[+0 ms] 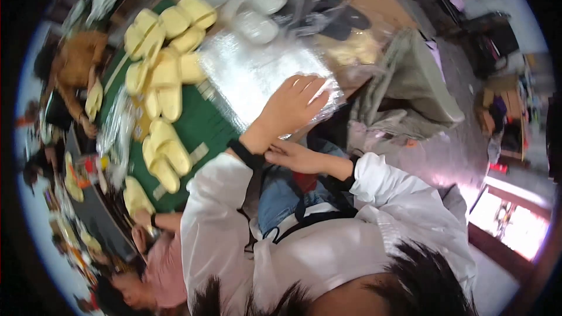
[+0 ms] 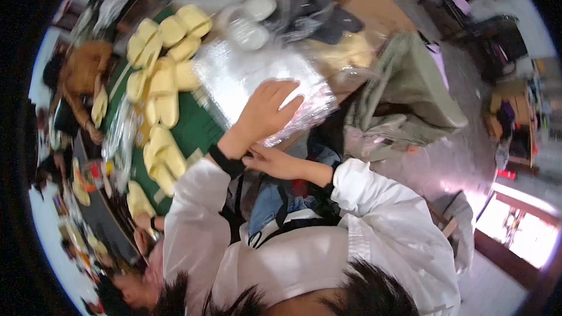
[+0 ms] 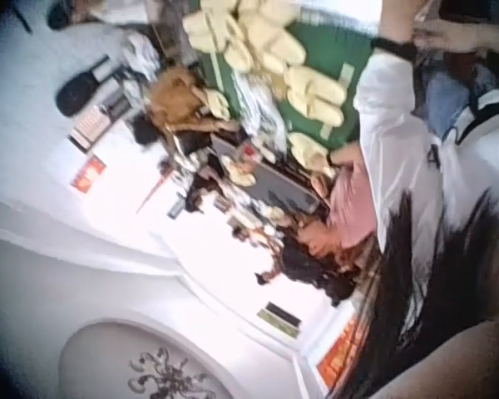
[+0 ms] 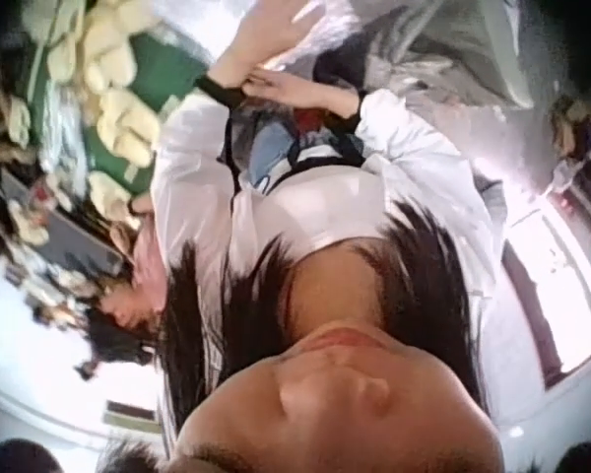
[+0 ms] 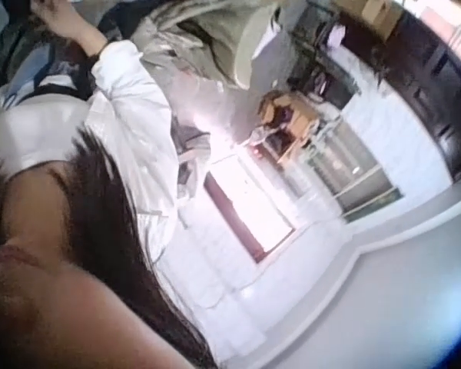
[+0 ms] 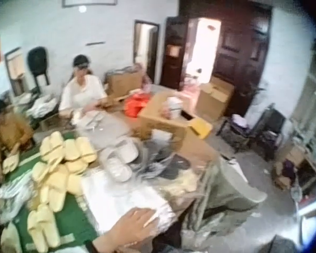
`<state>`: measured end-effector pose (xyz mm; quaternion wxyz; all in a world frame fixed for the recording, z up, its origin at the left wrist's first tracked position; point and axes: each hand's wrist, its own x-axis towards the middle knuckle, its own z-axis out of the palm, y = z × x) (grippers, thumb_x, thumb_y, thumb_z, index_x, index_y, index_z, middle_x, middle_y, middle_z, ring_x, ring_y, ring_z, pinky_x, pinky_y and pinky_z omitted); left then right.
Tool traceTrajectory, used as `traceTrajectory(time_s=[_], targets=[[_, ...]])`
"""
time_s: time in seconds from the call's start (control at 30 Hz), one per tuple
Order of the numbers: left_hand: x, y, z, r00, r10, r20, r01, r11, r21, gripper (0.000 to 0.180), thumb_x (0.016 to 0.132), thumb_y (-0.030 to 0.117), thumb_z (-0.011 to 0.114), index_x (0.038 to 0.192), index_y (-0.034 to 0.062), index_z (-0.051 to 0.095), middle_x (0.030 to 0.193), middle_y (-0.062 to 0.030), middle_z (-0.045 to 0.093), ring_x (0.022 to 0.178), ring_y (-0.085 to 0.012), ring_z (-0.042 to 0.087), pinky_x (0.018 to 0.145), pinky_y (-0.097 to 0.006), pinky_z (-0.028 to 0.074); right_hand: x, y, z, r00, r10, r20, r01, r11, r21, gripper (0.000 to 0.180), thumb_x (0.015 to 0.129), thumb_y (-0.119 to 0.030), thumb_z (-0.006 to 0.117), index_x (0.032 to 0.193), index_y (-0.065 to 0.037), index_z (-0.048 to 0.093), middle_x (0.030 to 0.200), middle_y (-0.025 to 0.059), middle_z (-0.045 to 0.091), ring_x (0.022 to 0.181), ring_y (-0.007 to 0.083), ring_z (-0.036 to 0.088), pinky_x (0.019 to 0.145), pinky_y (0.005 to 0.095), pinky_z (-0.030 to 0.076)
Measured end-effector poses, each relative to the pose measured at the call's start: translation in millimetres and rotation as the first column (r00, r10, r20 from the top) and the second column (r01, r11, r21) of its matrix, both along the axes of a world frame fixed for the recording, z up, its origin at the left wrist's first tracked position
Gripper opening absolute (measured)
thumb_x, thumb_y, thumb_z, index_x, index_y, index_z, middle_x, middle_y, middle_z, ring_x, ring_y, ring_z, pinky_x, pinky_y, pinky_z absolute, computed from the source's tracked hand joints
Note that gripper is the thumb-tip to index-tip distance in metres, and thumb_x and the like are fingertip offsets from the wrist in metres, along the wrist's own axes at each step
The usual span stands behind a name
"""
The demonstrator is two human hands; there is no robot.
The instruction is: The recorder packages various pairs of slippers into plastic bags and places them into a larger transport bag.
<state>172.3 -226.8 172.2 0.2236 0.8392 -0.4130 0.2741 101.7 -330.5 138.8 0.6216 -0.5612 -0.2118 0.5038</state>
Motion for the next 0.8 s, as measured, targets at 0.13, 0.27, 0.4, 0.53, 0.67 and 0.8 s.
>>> traceTrajectory(time_s=[0.13, 0.27, 0.4, 0.53, 0.67, 0.8], targets=[[-11, -79, -56, 0.933, -0.14, -0.331, 0.109, 0.988, -0.109, 0.025, 0.072, 0.004, 0.059, 0.097, 0.0016, 0.059, 0.106, -0.0182, 0.054, 0.094, -0.0335, 0.053, 0.079, -0.042, 0.043, -3, -165, -95, 0.875, 0.285, 0.392, -0.036, 0.844, -0.535, 0.043, 0.083, -0.043, 0.055, 0.104, -0.006, 0.058, 0.095, 0.0158, 0.062, 0.09, 0.0306, 0.06, 0.079, 0.038, 0.046], [-26, -147, -118, 0.772, -0.193, -0.606, 0.227, 0.974, -0.022, 0.03, 0.077, 0.009, 0.051, 0.105, 0.0012, 0.056, 0.117, -0.0198, 0.048, 0.108, -0.0356, 0.046, 0.091, -0.043, 0.037, 21, -289, -134, 0.893, 0.445, -0.073, -0.201, 0.247, -0.948, 0.061, 0.071, -0.046, 0.066, 0.112, -0.003, 0.056, 0.116, 0.0172, 0.054, 0.106, 0.0321, 0.053, 0.086, 0.0399, 0.043], [-2, -245, -174, 0.691, -0.212, -0.691, 0.406, 0.905, 0.127, 0.046, 0.083, 0.018, 0.053, 0.125, 0.0021, 0.044, 0.133, -0.019, 0.037, 0.124, -0.0322, 0.035, 0.103, -0.04, 0.028, 40, -375, -215, 0.871, 0.191, 0.453, 0.423, 0.178, -0.888, 0.067, 0.067, -0.044, 0.07, 0.116, -0.002, 0.054, 0.134, 0.0158, 0.04, 0.123, 0.0317, 0.039, 0.1, 0.0438, 0.031], [17, -326, -217, 0.739, -0.092, -0.667, 0.352, 0.898, 0.266, 0.065, 0.087, 0.033, 0.048, 0.136, -0.0014, 0.022, 0.138, -0.0173, 0.032, 0.129, -0.0277, 0.03, 0.108, -0.038, 0.021, 53, -393, -268, 0.631, 0.745, 0.214, 0.371, -0.048, -0.928, 0.07, 0.078, -0.051, 0.053, 0.134, -0.012, 0.037, 0.144, 0.0103, 0.027, 0.134, 0.0327, 0.017, 0.107, 0.0527, 0.005], [14, -349, -250, 0.644, -0.156, -0.749, 0.502, 0.825, 0.26, 0.072, 0.087, 0.051, 0.039, 0.135, -0.0015, 0.027, 0.133, -0.0193, 0.039, 0.127, -0.0257, 0.033, 0.109, -0.039, 0.015, -57, -416, -319, 0.766, 0.122, 0.631, 0.451, 0.597, -0.663, 0.038, 0.08, -0.037, 0.048, 0.106, -0.011, 0.059, 0.095, 0.0116, 0.056, 0.091, 0.0281, 0.047, 0.078, 0.0455, 0.033], [-20, -305, -277, 0.506, -0.04, -0.862, 0.795, 0.411, 0.447, 0.082, 0.076, 0.071, 0.034, 0.123, 0.004, 0.047, 0.113, -0.0164, 0.055, 0.116, -0.0263, 0.045, 0.107, -0.041, 0.015, -55, -402, -250, 0.96, 0.183, -0.213, -0.269, 0.813, -0.516, 0.031, 0.075, -0.03, 0.064, 0.089, -0.003, 0.062, 0.068, 0.0097, 0.059, 0.058, 0.0177, 0.055, 0.055, 0.0361, 0.044]])
